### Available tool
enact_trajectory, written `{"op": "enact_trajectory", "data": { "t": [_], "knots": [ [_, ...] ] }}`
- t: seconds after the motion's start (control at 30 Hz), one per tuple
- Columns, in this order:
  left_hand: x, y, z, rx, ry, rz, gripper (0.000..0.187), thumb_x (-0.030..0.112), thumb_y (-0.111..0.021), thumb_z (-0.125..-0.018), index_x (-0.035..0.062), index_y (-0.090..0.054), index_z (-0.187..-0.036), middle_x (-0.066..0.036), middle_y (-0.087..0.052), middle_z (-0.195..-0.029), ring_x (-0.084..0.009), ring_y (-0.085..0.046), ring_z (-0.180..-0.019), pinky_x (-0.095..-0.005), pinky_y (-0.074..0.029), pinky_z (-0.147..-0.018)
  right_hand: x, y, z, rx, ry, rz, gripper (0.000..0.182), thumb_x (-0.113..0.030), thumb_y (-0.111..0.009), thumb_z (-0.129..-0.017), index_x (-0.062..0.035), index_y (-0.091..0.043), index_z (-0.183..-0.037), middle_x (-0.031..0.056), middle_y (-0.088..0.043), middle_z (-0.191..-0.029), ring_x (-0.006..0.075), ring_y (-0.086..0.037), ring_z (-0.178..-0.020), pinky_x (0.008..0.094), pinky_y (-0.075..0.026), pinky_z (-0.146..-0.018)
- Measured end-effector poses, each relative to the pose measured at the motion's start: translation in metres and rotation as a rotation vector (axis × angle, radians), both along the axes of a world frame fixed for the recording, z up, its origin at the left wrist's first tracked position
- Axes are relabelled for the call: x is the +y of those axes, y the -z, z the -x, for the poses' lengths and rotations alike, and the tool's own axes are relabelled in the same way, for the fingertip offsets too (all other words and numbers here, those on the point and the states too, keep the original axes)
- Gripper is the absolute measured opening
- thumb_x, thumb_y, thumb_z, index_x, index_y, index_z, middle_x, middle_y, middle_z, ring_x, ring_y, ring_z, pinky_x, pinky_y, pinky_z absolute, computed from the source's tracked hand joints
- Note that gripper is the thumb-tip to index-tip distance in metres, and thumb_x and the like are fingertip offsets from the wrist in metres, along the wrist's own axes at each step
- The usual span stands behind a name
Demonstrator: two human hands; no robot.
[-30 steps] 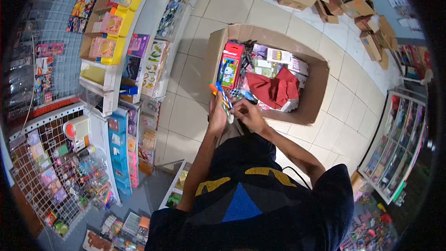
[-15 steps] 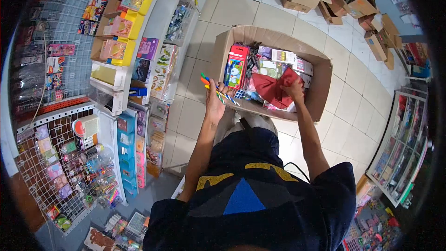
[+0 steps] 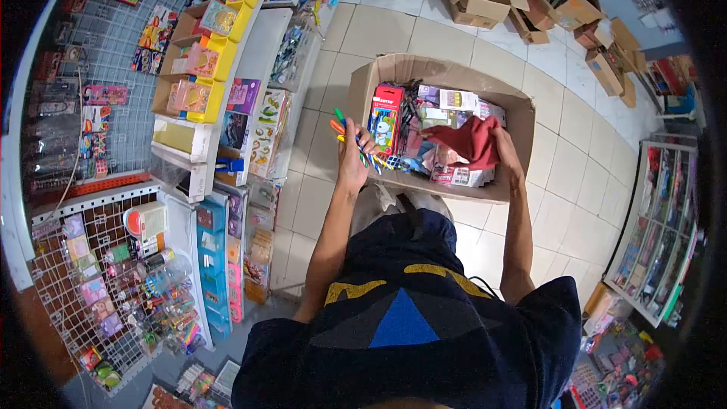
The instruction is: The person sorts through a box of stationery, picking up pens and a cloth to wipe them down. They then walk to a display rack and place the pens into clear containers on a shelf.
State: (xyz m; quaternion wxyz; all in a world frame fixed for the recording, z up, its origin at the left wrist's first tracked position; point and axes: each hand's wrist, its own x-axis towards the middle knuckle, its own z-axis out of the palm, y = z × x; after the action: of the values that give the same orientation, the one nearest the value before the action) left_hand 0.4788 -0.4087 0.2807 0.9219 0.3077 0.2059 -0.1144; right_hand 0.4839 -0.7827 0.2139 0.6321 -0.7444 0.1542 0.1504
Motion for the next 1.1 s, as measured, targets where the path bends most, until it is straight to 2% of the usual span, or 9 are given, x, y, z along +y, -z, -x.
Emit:
{"op": "enact_trajectory", "data": {
  "t": [0.17, 0.27, 0.3, 0.37, 0.43, 0.63, 0.83, 0.9, 1.1],
  "knots": [
    [-0.016, -0.029, -0.025, -0.037, 0.064, 0.024, 0.038, 0.047, -0.044, -0.095, 0.0175, -0.037, -0.072, 0.005, -0.028, -0.058, -0.0074, -0.030, -0.051, -0.0223, -0.030, -0.050, 0.076, -0.131, -0.001, -0.101, 0.286, -0.462, 0.038, -0.032, -0.053, -0.091, -0.0032, -0.055, -0.115, 0.0050, -0.060, -0.107, 0.0137, -0.057, -0.097, 0.0278, -0.043, -0.087],
    [-0.039, -0.047, -0.034, -0.134, 0.046, -0.133, 0.039, 0.051, -0.042, -0.094, 0.0158, -0.044, -0.078, 0.001, -0.050, -0.078, -0.0122, -0.050, -0.071, -0.0283, -0.043, -0.067, 0.116, -0.118, -0.001, -0.101, 0.211, -0.854, 0.049, -0.039, -0.050, -0.093, -0.0047, -0.046, -0.127, 0.0088, -0.052, -0.126, 0.0187, -0.053, -0.112, 0.0321, -0.039, -0.100],
    [-0.045, -0.058, -0.034, -0.129, 0.023, -0.182, 0.040, 0.052, -0.041, -0.094, 0.0147, -0.049, -0.081, -0.001, -0.057, -0.085, -0.0136, -0.055, -0.078, -0.0299, -0.046, -0.072, 0.150, -0.146, 0.002, -0.106, 0.164, -0.791, 0.053, -0.041, -0.049, -0.093, -0.0040, -0.042, -0.130, 0.0106, -0.048, -0.130, 0.0224, -0.050, -0.116, 0.0352, -0.038, -0.102],
    [-0.046, -0.052, -0.035, -0.268, 0.188, -0.311, 0.057, 0.049, -0.033, -0.097, 0.0051, -0.048, -0.130, -0.008, -0.055, -0.124, -0.0155, -0.055, -0.109, -0.0307, -0.043, -0.095, 0.199, -0.109, -0.006, -0.329, -0.150, -0.162, 0.063, -0.037, -0.056, -0.091, 0.0014, -0.031, -0.133, 0.0157, -0.045, -0.130, 0.0281, -0.042, -0.123, 0.0362, -0.035, -0.102],
    [-0.046, -0.065, -0.040, -0.384, -0.023, -0.302, 0.054, 0.051, -0.037, -0.096, 0.0048, -0.056, -0.116, 0.001, -0.058, -0.095, -0.0068, -0.053, -0.084, -0.0220, -0.045, -0.074, 0.239, -0.149, 0.004, -0.525, -0.152, 0.031, 0.061, -0.030, -0.061, -0.088, 0.0004, -0.031, -0.131, 0.0211, -0.046, -0.127, 0.0314, -0.044, -0.121, 0.0370, -0.036, -0.100],
    [0.016, 0.000, -0.055, -0.440, 0.291, -0.371, 0.050, 0.046, -0.040, -0.097, 0.0038, -0.055, -0.118, 0.003, -0.054, -0.081, -0.0066, -0.050, -0.071, -0.0208, -0.044, -0.066, 0.268, -0.143, 0.025, -0.444, -0.203, 0.019, 0.052, -0.014, -0.061, -0.086, -0.0004, -0.035, -0.129, 0.0196, -0.054, -0.112, 0.0298, -0.054, -0.109, 0.0364, -0.040, -0.095],
    [0.024, -0.002, -0.015, -0.196, 0.260, -0.026, 0.065, 0.056, -0.038, -0.093, -0.0046, -0.057, -0.110, -0.011, -0.064, -0.105, -0.0175, -0.060, -0.088, -0.0319, -0.050, -0.081, 0.269, -0.137, 0.040, -0.488, -0.273, 0.008, 0.051, -0.004, -0.060, -0.081, -0.0007, -0.037, -0.126, 0.0211, -0.055, -0.112, 0.0293, -0.056, -0.108, 0.0352, -0.042, -0.091],
    [0.026, 0.011, -0.011, -0.183, 0.307, 0.152, 0.066, 0.055, -0.038, -0.093, -0.0058, -0.057, -0.108, -0.013, -0.064, -0.105, -0.0186, -0.061, -0.091, -0.0333, -0.051, -0.081, 0.268, -0.147, 0.047, -0.439, -0.272, 0.017, 0.052, -0.005, -0.062, -0.079, 0.0002, -0.037, -0.124, 0.0254, -0.055, -0.110, 0.0372, -0.055, -0.107, 0.0395, -0.043, -0.090],
    [-0.003, -0.047, 0.005, 0.065, 0.060, 0.030, 0.038, 0.047, -0.049, -0.092, 0.0104, -0.054, -0.081, -0.010, -0.065, -0.086, -0.0227, -0.063, -0.083, -0.0365, -0.054, -0.073, 0.256, -0.140, 0.071, -0.472, -0.195, 0.108, 0.053, -0.005, -0.066, -0.075, 0.0010, -0.040, -0.121, 0.0284, -0.055, -0.108, 0.0424, -0.055, -0.104, 0.0420, -0.044, -0.087]
  ]
}}
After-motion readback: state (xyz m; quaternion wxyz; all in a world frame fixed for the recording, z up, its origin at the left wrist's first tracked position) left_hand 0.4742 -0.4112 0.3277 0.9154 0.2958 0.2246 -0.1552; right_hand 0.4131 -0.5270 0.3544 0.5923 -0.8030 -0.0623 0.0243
